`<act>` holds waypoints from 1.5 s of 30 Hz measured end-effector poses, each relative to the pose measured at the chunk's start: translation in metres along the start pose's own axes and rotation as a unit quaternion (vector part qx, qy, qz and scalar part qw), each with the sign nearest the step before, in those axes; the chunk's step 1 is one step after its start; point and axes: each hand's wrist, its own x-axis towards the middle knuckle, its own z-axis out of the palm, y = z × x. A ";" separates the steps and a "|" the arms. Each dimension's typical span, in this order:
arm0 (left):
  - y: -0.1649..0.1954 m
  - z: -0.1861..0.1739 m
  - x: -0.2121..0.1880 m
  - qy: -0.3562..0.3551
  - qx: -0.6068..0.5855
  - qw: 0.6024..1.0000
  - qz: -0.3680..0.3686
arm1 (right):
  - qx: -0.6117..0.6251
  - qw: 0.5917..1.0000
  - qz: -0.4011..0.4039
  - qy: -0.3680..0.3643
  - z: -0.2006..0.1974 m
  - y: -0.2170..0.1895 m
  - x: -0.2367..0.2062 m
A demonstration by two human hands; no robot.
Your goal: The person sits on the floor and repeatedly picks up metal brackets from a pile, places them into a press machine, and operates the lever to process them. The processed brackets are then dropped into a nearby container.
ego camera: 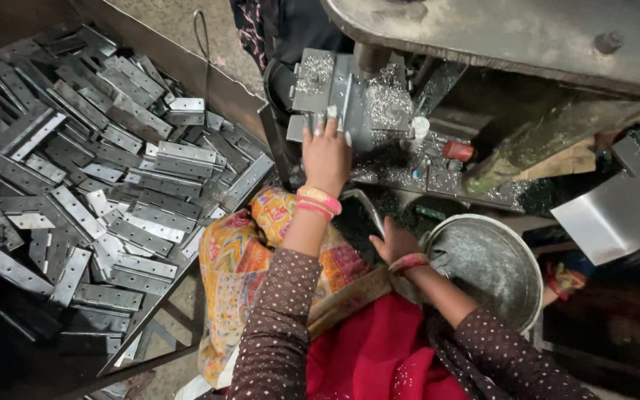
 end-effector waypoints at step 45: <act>-0.053 -0.024 -0.009 0.076 -0.023 0.995 0.066 | -0.063 0.997 0.021 -0.043 -0.026 0.005 0.022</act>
